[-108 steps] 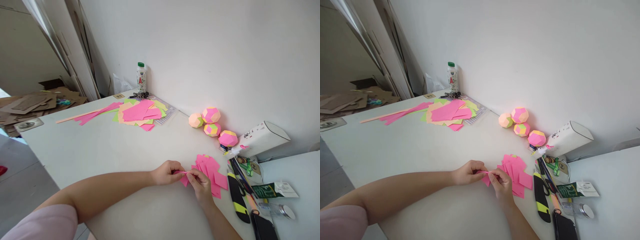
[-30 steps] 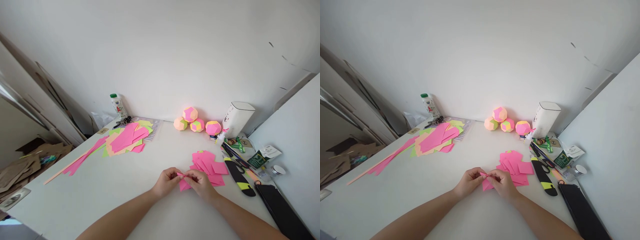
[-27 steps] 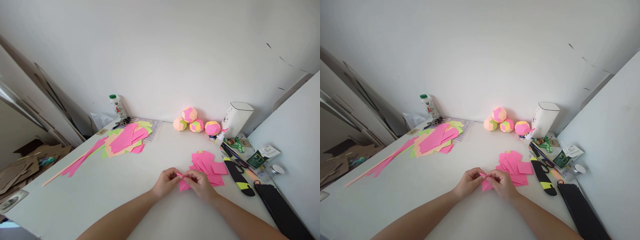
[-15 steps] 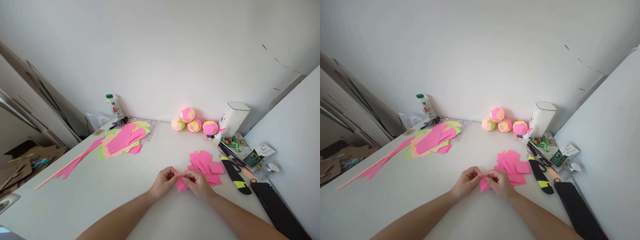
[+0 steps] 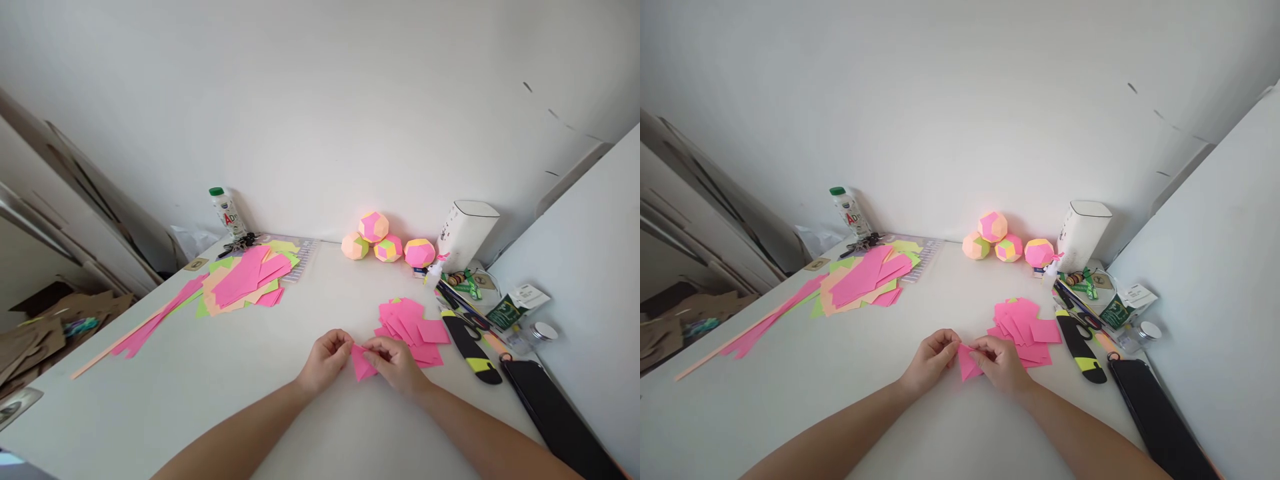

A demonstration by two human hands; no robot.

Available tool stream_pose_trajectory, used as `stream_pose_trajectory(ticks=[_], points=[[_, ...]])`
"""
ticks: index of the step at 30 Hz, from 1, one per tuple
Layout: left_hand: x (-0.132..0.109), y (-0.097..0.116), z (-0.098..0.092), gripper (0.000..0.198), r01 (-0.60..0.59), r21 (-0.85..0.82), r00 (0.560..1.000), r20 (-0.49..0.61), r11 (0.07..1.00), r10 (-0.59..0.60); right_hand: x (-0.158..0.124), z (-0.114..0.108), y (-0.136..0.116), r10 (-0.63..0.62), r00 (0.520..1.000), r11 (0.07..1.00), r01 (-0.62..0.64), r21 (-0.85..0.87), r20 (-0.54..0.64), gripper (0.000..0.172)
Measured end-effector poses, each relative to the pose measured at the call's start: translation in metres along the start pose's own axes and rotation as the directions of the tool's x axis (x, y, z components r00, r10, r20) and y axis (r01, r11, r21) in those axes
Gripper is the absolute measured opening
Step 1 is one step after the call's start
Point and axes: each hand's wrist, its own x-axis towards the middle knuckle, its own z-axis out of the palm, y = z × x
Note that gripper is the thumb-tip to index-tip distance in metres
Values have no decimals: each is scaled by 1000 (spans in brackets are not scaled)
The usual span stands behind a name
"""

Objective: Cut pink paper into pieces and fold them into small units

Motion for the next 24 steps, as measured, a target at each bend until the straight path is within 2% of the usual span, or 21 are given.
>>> stream_pose_trajectory(ticks=[7,10,13,16,24], points=[[1,1,-1,34,-11,-53,1000,-27,999,10,1,-2,4,29,999,1000,-29,2,-15,25],[1,2,-1,33,-21,-41,1000,12,999,21,1,-3,1,43,999,999,-43,17,1,24],[0,3,1,31,-53,39,995,84,998,50,1,-2,-4,22,1000,999,-22,23,22,24],[-1,2,2,28,-59,85,993,111,995,50,1,-1,-8,6,999,1000,-7,11,39,25],[-1,3,1,20,-16,79,999,42,997,13,1,0,-3,29,999,999,-30,11,45,23]])
